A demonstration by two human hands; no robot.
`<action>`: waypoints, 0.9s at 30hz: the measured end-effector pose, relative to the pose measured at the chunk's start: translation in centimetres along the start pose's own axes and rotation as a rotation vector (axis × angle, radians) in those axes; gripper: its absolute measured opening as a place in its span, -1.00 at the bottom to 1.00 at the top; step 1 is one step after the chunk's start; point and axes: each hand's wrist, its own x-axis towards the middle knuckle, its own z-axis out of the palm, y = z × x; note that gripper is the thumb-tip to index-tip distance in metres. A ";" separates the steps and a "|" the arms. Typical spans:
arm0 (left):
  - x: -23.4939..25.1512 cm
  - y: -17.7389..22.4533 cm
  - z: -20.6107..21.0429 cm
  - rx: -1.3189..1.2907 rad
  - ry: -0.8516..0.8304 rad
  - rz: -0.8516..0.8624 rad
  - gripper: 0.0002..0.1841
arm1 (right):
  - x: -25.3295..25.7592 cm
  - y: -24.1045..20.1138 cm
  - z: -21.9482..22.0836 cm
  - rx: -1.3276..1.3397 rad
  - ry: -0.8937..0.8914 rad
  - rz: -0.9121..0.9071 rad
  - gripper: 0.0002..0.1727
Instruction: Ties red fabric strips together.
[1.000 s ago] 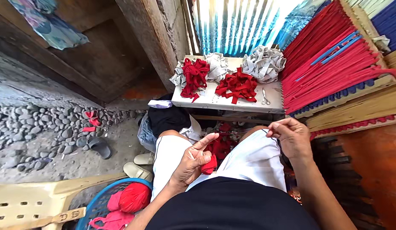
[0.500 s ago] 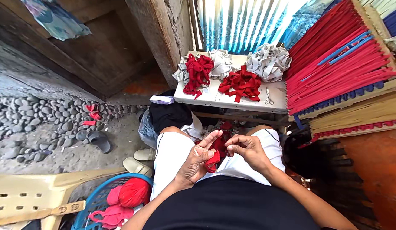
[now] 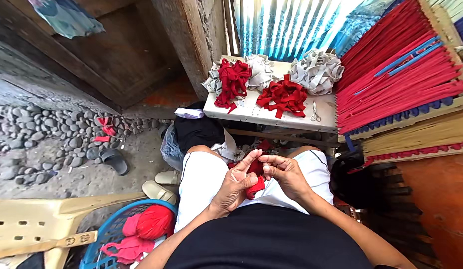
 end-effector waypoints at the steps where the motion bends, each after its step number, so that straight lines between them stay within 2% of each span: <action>1: 0.0 0.0 0.0 -0.002 0.000 -0.002 -0.21 | 0.0 0.1 0.0 0.001 0.001 -0.003 -0.72; 19: 0.0 -0.2 -0.3 0.035 -0.013 -0.030 -0.26 | 0.1 0.5 -0.5 -0.014 0.036 -0.013 -0.77; 21: 0.0 -0.1 -0.4 0.114 0.039 -0.063 -0.31 | 0.1 0.3 -0.7 -0.054 0.047 -0.016 -0.78; 25: 0.0 0.1 -1.3 0.433 0.226 -0.060 -0.58 | 0.0 -0.4 -1.5 -0.150 0.034 0.039 -0.79; 27: 0.2 0.2 -1.6 0.593 0.257 -0.015 -0.59 | -0.2 -0.8 -1.7 -0.179 0.021 0.095 -0.81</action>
